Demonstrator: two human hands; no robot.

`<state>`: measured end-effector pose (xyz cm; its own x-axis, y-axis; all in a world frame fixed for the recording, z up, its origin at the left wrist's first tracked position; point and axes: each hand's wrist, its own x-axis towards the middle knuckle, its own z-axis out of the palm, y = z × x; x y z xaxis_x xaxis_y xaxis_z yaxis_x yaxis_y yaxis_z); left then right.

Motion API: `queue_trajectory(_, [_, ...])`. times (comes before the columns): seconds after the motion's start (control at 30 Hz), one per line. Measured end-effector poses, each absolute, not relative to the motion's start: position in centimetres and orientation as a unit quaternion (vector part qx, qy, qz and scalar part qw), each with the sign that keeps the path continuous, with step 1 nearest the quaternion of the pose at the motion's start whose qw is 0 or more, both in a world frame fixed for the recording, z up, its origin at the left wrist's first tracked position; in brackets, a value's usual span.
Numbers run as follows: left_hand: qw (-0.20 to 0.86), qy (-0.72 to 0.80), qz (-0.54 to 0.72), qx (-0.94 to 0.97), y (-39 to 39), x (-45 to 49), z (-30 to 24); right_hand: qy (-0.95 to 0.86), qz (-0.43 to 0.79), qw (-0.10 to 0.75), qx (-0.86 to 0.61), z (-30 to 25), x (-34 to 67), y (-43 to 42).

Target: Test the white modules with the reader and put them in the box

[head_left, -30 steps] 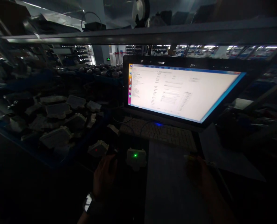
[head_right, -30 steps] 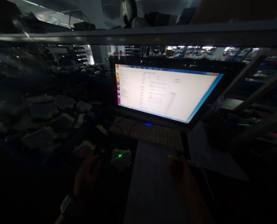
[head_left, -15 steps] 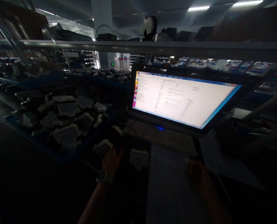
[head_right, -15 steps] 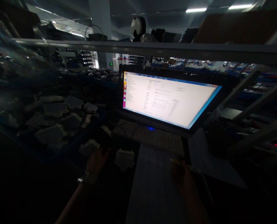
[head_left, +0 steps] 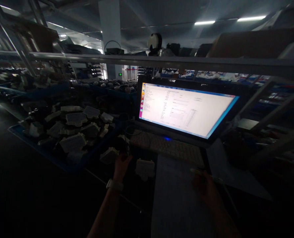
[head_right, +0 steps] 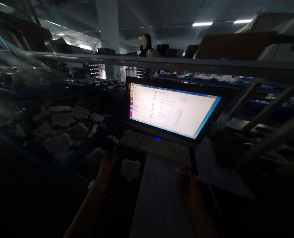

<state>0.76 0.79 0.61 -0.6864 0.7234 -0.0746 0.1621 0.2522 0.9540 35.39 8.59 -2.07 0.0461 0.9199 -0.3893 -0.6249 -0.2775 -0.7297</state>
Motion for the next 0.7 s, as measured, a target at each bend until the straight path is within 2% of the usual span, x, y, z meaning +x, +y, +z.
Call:
queue_trajectory(0.23, [0.385,0.616,0.615,0.307,-0.9,0.9,3.0,-0.147,0.676,0.589,-0.417,-1.6,35.1,8.5])
queue_trajectory(0.37, [0.466,0.54,0.605,0.354,-1.7,0.6,4.1,-0.187,0.67,0.594,-0.405,-1.0,34.8,8.3])
queue_trajectory(0.43, [0.46,0.535,0.588,0.395,-1.7,0.7,4.2,-0.189,0.667,0.595,-0.406,-0.5,34.5,8.2])
queue_trajectory(0.7, [0.3,0.577,0.54,0.533,0.2,1.4,3.7,-0.187,0.637,0.627,-0.408,0.9,34.7,7.1])
